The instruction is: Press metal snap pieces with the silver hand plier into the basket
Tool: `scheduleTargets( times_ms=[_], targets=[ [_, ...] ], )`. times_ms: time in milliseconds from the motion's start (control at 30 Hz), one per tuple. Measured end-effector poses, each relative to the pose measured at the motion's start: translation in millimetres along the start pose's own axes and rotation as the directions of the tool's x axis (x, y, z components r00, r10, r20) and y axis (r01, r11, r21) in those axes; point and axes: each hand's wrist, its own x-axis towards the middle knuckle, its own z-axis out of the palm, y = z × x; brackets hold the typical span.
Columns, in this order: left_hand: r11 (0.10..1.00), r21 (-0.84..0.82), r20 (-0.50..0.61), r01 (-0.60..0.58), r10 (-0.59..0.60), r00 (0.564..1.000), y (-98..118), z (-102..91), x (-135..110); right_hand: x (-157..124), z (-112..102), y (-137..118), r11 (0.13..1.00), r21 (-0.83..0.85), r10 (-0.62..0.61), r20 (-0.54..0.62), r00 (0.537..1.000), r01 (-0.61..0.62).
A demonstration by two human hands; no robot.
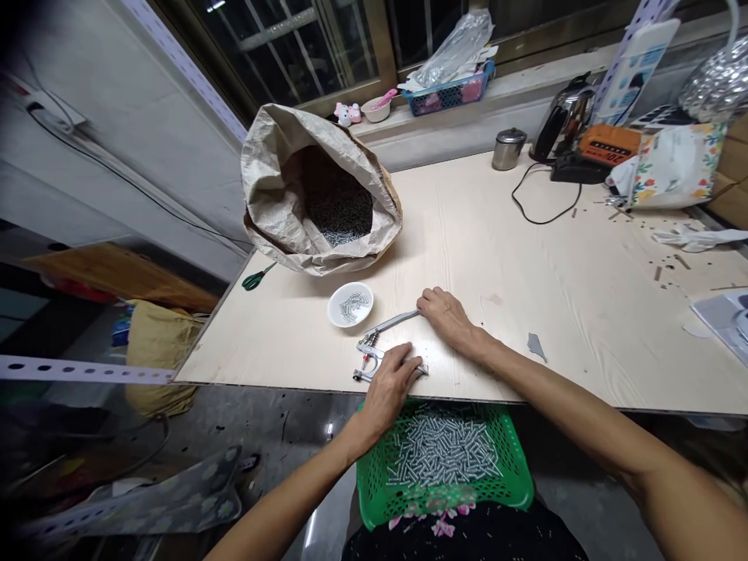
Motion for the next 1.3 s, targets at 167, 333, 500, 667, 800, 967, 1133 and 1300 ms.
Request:
scheduleTargets(
  times_ms=[167, 333, 500, 667, 800, 967, 1133, 1300],
  targets=[
    [0.895, 0.156, -0.124, 0.418, -0.402, 0.907, -17.8, -42.0, -5.3, -29.1, -13.2, -19.4, 0.978, 0.199, -0.062, 0.016, 0.998, 0.058],
    [0.721, 0.206, 0.271, 0.662, -0.692, 0.669, -54.6, -67.1, 8.1, -42.8, -7.4, -48.7, 0.948, 0.298, -0.172, 0.188, 0.967, 0.111],
    [0.725, 0.340, 0.418, 0.599, -0.687, 0.595, -47.6, -71.3, 27.7, -34.4, 4.5, -57.1, 0.975, 0.112, -0.208, 0.178, 0.962, 0.191],
    [0.798, 0.518, 0.387, 0.307, -0.540, 0.748, -30.0, -71.2, 38.5, -31.9, 8.0, -52.2, 0.948, -0.071, -0.307, 0.038, 0.951, 0.309],
    [0.789, 0.526, 0.455, 0.317, -0.576, 0.679, -52.4, -88.1, 41.4, -37.3, 4.2, -41.8, 0.966, -0.085, -0.247, -0.011, 0.969, 0.246],
    [0.900, 0.302, 0.411, 0.315, -0.421, 0.809, -39.8, -110.3, 18.3, -42.5, 2.8, -28.1, 0.983, -0.048, -0.177, -0.019, 0.984, 0.176],
    [0.992, 0.104, 0.456, 0.065, -0.106, 0.883, -8.7, -100.6, 11.3, -43.1, 9.5, -28.5, 0.991, -0.040, -0.134, -0.074, 0.988, 0.131],
    [0.897, 0.396, 0.158, 0.196, -0.276, 0.948, -64.9, -90.1, 63.8, -44.4, 12.3, -29.4, 0.992, -0.012, -0.124, -0.112, 0.986, 0.124]
  ],
)
